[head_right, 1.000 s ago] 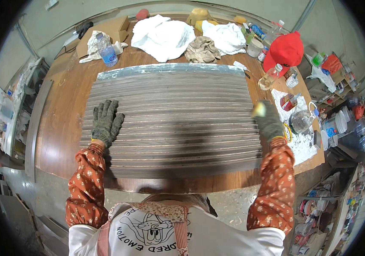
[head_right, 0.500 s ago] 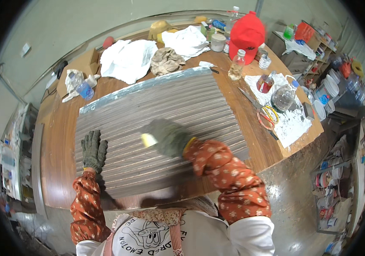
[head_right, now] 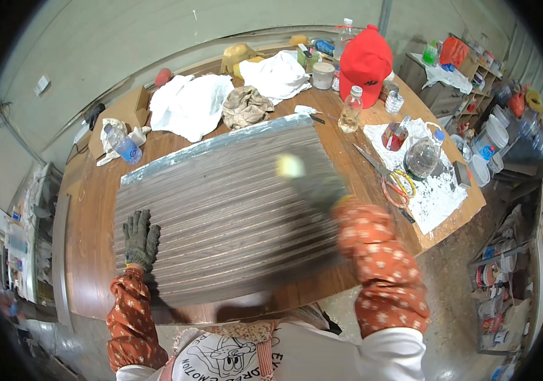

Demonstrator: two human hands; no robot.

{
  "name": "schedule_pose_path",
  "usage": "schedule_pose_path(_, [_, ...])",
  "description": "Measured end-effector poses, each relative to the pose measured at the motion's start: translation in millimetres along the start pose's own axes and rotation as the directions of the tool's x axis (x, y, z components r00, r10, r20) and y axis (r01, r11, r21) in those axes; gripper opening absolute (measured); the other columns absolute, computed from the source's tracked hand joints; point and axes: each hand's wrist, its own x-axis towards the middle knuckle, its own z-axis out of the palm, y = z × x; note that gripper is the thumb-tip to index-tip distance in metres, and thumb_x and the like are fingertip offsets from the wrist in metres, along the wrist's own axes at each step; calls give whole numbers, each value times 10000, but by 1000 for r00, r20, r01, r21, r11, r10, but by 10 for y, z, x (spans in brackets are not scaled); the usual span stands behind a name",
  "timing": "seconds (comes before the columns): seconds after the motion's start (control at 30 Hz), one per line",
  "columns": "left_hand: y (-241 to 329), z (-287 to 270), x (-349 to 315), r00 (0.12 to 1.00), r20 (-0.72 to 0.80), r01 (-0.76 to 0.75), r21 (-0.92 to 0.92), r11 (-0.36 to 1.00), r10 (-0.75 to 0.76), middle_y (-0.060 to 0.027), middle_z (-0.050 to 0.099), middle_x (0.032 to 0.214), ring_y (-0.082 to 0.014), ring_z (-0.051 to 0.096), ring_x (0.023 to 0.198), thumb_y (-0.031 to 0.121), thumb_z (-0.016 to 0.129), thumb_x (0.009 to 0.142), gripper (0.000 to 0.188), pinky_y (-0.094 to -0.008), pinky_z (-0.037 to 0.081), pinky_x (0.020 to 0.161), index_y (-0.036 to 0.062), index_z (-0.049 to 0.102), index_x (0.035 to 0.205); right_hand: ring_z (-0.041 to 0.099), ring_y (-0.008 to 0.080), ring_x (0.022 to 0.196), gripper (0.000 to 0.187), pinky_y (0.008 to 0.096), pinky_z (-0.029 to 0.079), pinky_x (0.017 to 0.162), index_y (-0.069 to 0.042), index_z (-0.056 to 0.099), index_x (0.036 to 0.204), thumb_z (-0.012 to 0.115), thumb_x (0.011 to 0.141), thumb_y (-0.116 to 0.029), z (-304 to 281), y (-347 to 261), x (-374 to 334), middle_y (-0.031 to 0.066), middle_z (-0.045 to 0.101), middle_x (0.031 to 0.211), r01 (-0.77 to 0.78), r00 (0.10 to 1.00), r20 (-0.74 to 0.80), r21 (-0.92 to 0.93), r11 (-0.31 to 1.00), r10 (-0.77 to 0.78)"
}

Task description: The person rubs and wipes a grooved wooden panel on a workbench using a sponge and a cloth rag, repeatedly smoothing across the surface and turning the panel.

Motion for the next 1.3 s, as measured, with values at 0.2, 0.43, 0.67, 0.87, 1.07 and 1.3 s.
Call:
schedule_pose_path(0.2, [-35,71,-18,1000,0,-14,-11,1000,14,-200,394,1529,-426,303,1428,382,541,980,586,-538,139,1207,133,405,1494,627,355,1101,549,463,531,960,-79,566,1329,694,796,-103,1109,-1201,458,202,617,1203,204,874,444,36,978,-199])
schedule_pose_path(0.43, [-108,85,-15,998,-37,-45,17,999,45,-213,397,1522,-439,316,1415,376,542,981,581,-554,151,1198,141,404,1494,610,346,1126,508,458,501,969,-96,608,1277,736,791,-173,403,-82,368,183,635,1166,150,917,378,-32,988,-127])
schedule_pose_path(0.67, [3,52,34,1000,-9,-20,-20,1000,19,-204,394,1526,-416,310,1427,375,548,983,578,-544,150,1204,137,408,1492,620,390,1078,490,465,505,925,-99,617,1223,732,763,-223,-953,1308,56,192,670,1122,-268,938,38,-550,791,345])
schedule_pose_path(0.87, [-32,60,26,999,-17,-28,12,1000,28,-205,397,1522,-405,307,1433,357,544,986,569,-542,156,1203,125,410,1488,598,359,1111,461,437,469,1000,-88,609,1257,706,810,-145,-75,389,331,187,622,1178,95,995,49,-72,993,-92])
schedule_pose_path(1.07, [-74,32,-44,1000,3,-16,16,1000,16,-214,396,1522,-431,313,1422,347,550,975,582,-554,153,1198,122,407,1492,608,363,1083,464,458,507,960,-107,620,1249,715,795,-134,563,-201,464,189,627,1151,379,868,381,-93,921,-319])
schedule_pose_path(1.3, [67,79,59,1000,-2,-23,7,1000,23,-209,396,1522,-431,320,1417,339,564,966,588,-558,157,1196,127,410,1492,602,361,1101,456,442,478,973,-90,637,1199,746,767,-188,-677,1599,86,174,649,1162,19,1000,16,-482,876,-13])
